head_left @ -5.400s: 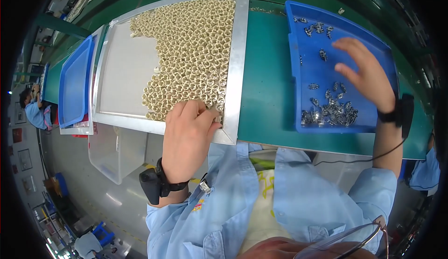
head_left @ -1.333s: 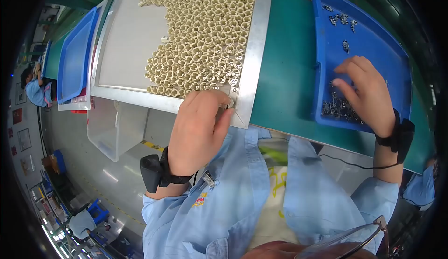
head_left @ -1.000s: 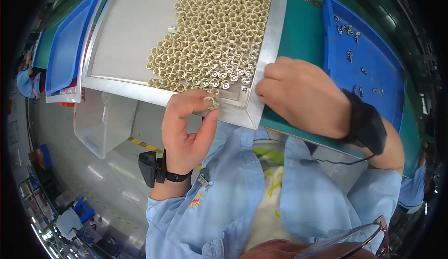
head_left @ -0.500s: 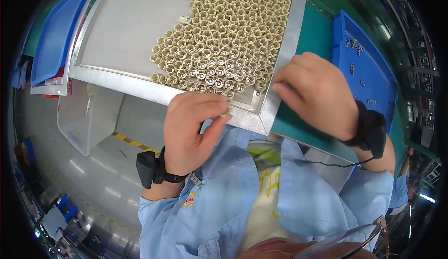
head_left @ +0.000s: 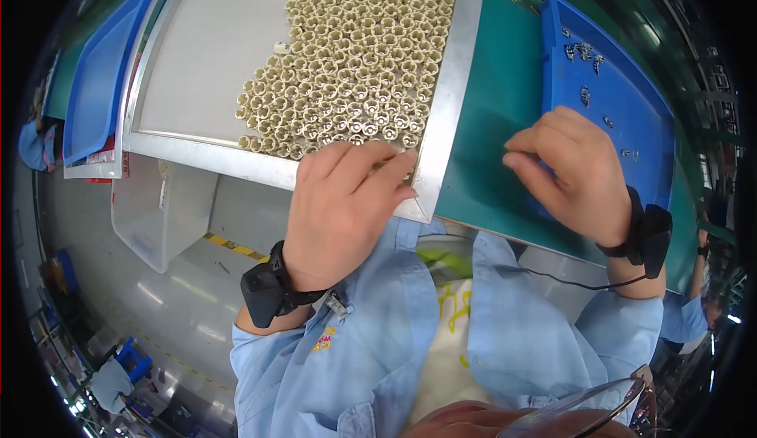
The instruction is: The person picks up a plastic housing and a metal component by hand, joins them together, and places the assembled unit onto a tray. After repeating this process, the person sets the tray aside and pulls a larger tray of plastic housings toward them.
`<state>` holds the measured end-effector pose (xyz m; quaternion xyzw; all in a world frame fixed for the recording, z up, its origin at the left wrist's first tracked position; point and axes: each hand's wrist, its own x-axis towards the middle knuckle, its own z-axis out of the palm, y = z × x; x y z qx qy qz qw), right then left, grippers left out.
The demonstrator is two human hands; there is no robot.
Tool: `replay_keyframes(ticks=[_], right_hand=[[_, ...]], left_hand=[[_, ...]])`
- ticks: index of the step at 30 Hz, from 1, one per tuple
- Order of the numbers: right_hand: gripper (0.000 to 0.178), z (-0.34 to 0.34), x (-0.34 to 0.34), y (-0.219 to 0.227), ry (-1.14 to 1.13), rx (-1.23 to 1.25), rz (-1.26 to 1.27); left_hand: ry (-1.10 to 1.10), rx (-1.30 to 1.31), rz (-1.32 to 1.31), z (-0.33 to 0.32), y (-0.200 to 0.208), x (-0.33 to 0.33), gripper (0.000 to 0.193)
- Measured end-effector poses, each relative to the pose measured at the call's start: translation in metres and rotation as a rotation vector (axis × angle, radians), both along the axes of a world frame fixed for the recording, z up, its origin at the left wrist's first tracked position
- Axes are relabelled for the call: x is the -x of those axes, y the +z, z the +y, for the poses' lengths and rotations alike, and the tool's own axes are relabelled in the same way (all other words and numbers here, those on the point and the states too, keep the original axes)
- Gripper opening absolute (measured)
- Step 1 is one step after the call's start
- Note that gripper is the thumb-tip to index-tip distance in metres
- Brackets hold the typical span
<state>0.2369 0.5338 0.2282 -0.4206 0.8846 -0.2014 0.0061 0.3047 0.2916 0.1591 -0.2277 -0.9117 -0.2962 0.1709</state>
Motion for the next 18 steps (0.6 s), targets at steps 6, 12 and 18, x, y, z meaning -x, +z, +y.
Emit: replay_keyframes(ticks=[6,12,18], right_hand=[[0.009,0.033,-0.005,-0.002,-0.143,0.081,0.025],[0.005,0.062,-0.008,-0.012,-0.322,0.13,-0.047],[0.004,0.071,-0.013,-0.019,-0.319,0.164,-0.047]], left_hand=[[0.128,-0.033,-0.015,-0.019,0.006,-0.003,0.022],[0.154,0.183,-0.071,-0.023,0.011,0.0,0.016],[0.12,0.299,-0.08,-0.02,0.018,0.006,0.014]])
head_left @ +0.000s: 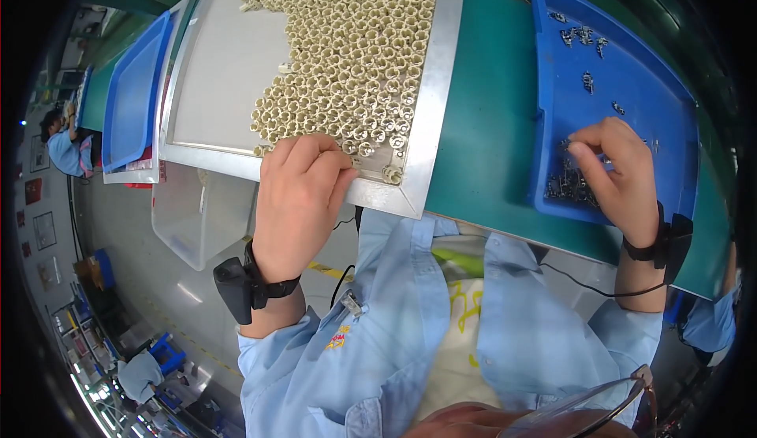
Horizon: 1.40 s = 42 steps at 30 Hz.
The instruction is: The person picks up a plastic housing and a metal component by hand, joins them together, and places the assembled unit onto a tray. After repeating this process, the person sets the tray aside and pulls a larger tray of plastic housings toward them.
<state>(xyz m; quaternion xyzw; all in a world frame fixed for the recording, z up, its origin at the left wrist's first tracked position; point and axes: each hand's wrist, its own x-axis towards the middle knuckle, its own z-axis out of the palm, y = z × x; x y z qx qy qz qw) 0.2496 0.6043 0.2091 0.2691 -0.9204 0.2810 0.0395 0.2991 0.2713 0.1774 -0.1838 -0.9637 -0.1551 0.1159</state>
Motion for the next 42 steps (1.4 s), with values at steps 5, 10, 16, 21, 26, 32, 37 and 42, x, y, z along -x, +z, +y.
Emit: replay_keyframes(ticks=[5,10,16,21,26,32,37,42], right_hand=[[0.004,0.008,-0.004,-0.004,-0.025,0.031,-0.001],[0.004,0.016,-0.006,-0.008,-0.042,0.065,0.006],[0.004,0.017,-0.009,-0.011,-0.054,0.077,-0.002],[0.011,0.003,-0.025,-0.004,0.02,0.096,-0.012],[0.027,-0.044,-0.049,-0.011,0.321,0.031,0.069],[0.035,-0.07,-0.051,-0.025,0.427,-0.118,0.121],[0.034,-0.061,-0.045,-0.014,0.389,-0.111,0.128],[0.032,-0.052,-0.035,-0.001,0.31,-0.133,0.182]], left_hand=[[-0.015,-0.082,0.042,0.0,-0.003,-0.001,0.015],[0.045,-0.175,-0.02,0.001,-0.005,-0.001,0.016],[0.029,-0.107,0.054,-0.002,-0.001,0.001,0.02],[0.111,-0.087,0.044,-0.019,0.001,0.003,0.021],[0.376,-0.321,0.186,-0.081,-0.025,0.015,0.017],[0.46,-0.303,0.143,-0.115,-0.03,0.03,0.016],[0.279,-0.217,0.074,-0.104,-0.011,0.053,0.016],[0.212,-0.185,-0.062,-0.097,-0.004,0.1,0.016]])
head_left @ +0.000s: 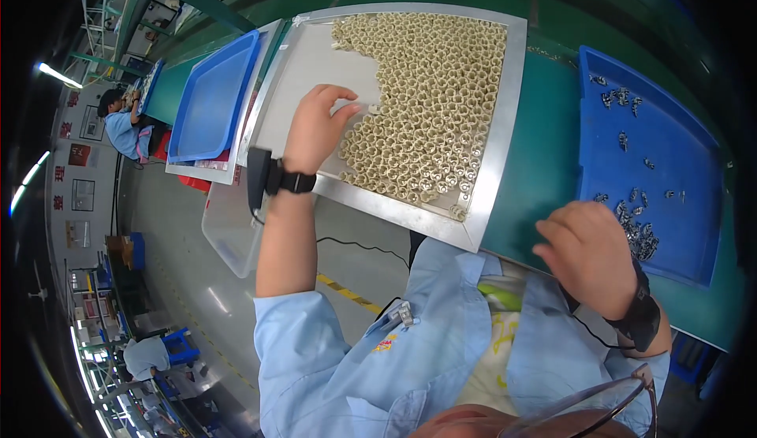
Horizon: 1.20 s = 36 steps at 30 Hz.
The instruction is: The person picks up a plastic housing and a metal component by hand, joins them together, and places the assembled unit onto a tray. After repeating this process, the person sets the tray aside and pulls a larger tray of plastic housings toward them.
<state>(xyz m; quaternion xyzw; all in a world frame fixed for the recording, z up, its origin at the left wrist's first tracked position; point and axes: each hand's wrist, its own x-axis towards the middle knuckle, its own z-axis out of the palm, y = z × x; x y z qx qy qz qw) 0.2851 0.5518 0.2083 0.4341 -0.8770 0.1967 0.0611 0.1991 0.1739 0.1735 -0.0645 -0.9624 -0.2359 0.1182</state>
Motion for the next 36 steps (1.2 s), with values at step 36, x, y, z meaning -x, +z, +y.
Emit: replay_keyframes(ticks=[36], right_hand=[[0.022,0.124,0.06,-0.007,-0.509,-0.163,-0.162]], left_hand=[[-0.309,-0.975,-0.222,0.16,0.03,-0.072,0.024]])
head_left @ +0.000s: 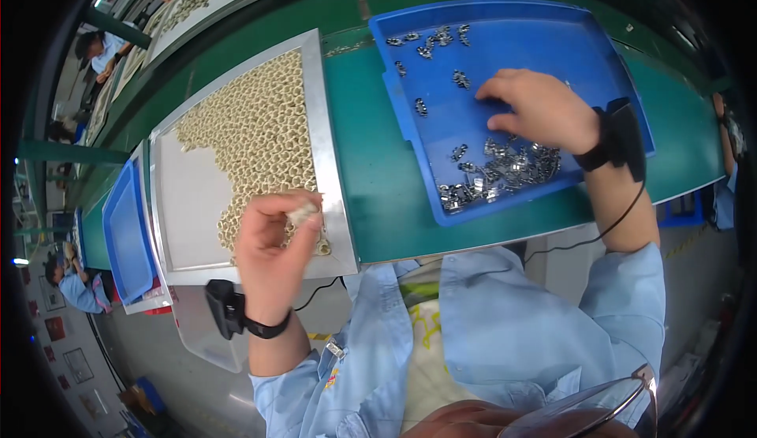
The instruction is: The person picks up a plastic housing and a metal component by hand, joins them together, and places the assembled unit onto a tray. After repeating this process, the person sets the tray aside and pulls a larger tray of plastic housings toward them.
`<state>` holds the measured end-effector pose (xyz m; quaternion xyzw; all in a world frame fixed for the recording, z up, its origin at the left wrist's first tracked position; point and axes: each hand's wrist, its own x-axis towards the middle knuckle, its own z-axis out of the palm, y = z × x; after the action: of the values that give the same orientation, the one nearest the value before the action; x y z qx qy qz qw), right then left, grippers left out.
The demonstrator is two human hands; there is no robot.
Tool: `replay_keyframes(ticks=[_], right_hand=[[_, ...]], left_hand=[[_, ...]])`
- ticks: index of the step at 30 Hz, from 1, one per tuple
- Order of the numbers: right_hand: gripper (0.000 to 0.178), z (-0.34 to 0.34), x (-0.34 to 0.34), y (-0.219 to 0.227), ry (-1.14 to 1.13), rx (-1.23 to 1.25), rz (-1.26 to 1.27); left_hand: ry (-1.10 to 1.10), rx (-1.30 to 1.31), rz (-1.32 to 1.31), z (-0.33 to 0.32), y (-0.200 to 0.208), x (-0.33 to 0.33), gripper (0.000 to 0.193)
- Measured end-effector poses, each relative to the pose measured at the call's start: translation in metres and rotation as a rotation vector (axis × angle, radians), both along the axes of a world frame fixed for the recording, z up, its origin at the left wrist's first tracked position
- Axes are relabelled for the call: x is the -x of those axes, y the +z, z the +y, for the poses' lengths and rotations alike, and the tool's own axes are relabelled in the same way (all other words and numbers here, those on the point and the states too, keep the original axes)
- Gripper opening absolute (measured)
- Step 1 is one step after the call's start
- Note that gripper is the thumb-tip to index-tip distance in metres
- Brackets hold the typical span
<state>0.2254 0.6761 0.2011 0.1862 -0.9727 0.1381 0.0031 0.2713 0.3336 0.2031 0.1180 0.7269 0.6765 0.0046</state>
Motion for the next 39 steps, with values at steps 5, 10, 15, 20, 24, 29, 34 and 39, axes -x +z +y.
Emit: replay_keyframes(ticks=[5,10,15,20,24,29,34,39], right_hand=[[0.025,0.0,-0.006,-0.009,-0.062,-0.031,-0.101],[0.021,0.008,-0.005,-0.012,-0.023,0.131,-0.015],[0.019,0.011,-0.004,-0.014,0.038,0.016,0.049],[0.012,0.013,-0.001,-0.007,-0.128,0.268,-0.053],[0.012,0.008,-0.012,0.008,-0.183,0.652,-0.177],[0.022,-0.03,-0.046,0.012,-0.055,0.966,-0.271],[0.029,-0.056,-0.061,0.004,0.019,1.136,-0.33],[0.03,-0.066,-0.062,-0.005,0.123,1.031,-0.267]], left_hand=[[-0.187,0.129,0.027,0.034,-0.014,-0.014,0.026],[-0.249,0.204,0.072,0.063,-0.021,-0.014,0.033],[-0.227,0.216,0.037,0.072,-0.031,-0.013,0.035],[-0.224,-0.136,-0.12,0.072,-0.049,-0.017,0.033],[-0.263,-0.183,-0.142,0.071,-0.046,-0.018,0.032],[-0.258,-0.207,-0.17,0.072,-0.044,-0.015,0.031],[-0.277,-0.284,-0.182,0.075,-0.043,-0.016,0.03],[-0.32,-0.235,-0.182,0.073,-0.045,-0.014,0.03]])
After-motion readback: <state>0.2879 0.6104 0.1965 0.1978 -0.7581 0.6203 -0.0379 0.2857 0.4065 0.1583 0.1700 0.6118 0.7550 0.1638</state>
